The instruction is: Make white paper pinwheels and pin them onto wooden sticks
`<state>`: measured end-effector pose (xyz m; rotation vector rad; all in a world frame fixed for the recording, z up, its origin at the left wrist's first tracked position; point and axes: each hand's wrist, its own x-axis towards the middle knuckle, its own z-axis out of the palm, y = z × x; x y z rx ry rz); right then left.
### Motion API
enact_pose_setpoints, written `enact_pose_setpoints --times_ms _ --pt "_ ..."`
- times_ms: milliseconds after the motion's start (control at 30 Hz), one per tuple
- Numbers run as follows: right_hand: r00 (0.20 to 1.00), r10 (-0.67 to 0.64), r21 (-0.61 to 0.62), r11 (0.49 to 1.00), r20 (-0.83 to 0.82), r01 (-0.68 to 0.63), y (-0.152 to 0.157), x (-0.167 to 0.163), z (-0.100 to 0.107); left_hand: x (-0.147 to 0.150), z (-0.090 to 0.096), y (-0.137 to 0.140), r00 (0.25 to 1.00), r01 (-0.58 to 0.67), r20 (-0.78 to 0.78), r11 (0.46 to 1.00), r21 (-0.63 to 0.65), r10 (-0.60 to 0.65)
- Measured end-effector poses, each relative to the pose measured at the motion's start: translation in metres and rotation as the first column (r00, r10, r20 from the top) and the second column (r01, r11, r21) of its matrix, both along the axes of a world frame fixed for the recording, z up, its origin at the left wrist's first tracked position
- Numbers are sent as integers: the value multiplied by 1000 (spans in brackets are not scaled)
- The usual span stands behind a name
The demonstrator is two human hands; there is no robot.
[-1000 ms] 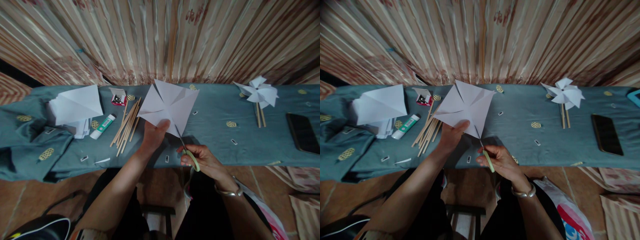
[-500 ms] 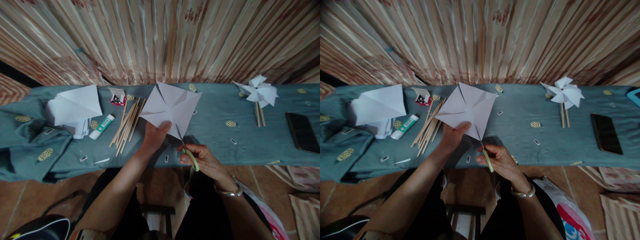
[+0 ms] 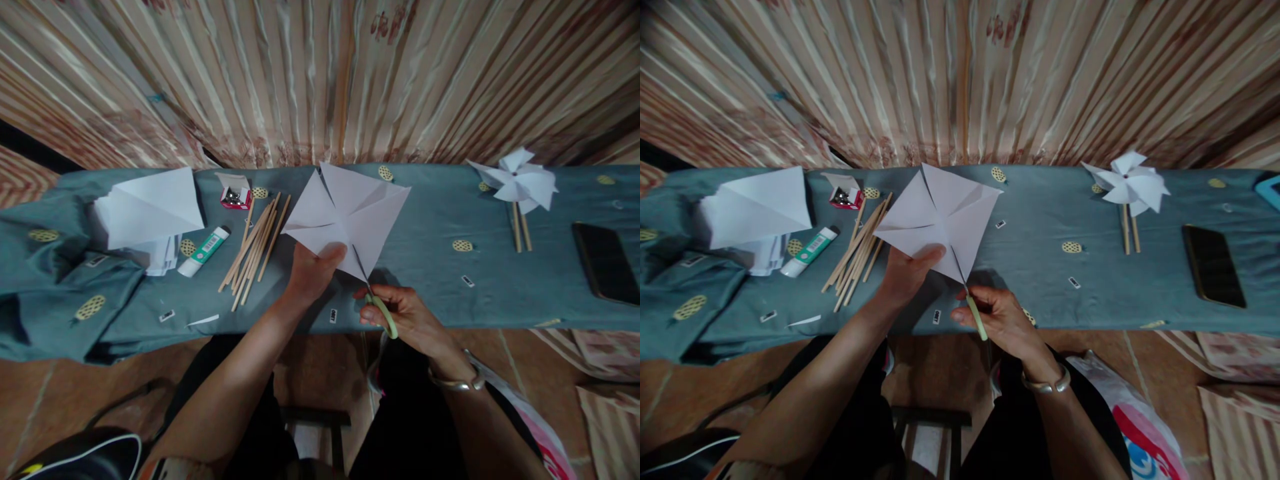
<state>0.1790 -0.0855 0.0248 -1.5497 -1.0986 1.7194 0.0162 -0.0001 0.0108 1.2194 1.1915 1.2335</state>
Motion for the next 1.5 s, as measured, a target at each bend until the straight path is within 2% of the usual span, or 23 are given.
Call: enact_pose_setpoints --times_ms 400,667,1033,1267,1500 --pt "998 -19 -51 999 -61 16 1 -1 0 -1 -1 0 1000 3 4 1000 0 -3" --pt "1000 3 28 1000 -21 -2 3 0 0 2 0 -4 999 40 -16 999 -12 -40" --pt "999 -28 3 1000 -34 28 2 0 -2 1 -2 -5 999 32 9 999 -29 -31" --pt "999 -1 64 998 -39 4 2 1 0 3 1 -10 996 90 21 993 -74 -89" --pt "997 -52 6 999 -65 52 3 -1 -2 4 -3 -11 995 86 53 994 -67 -83"
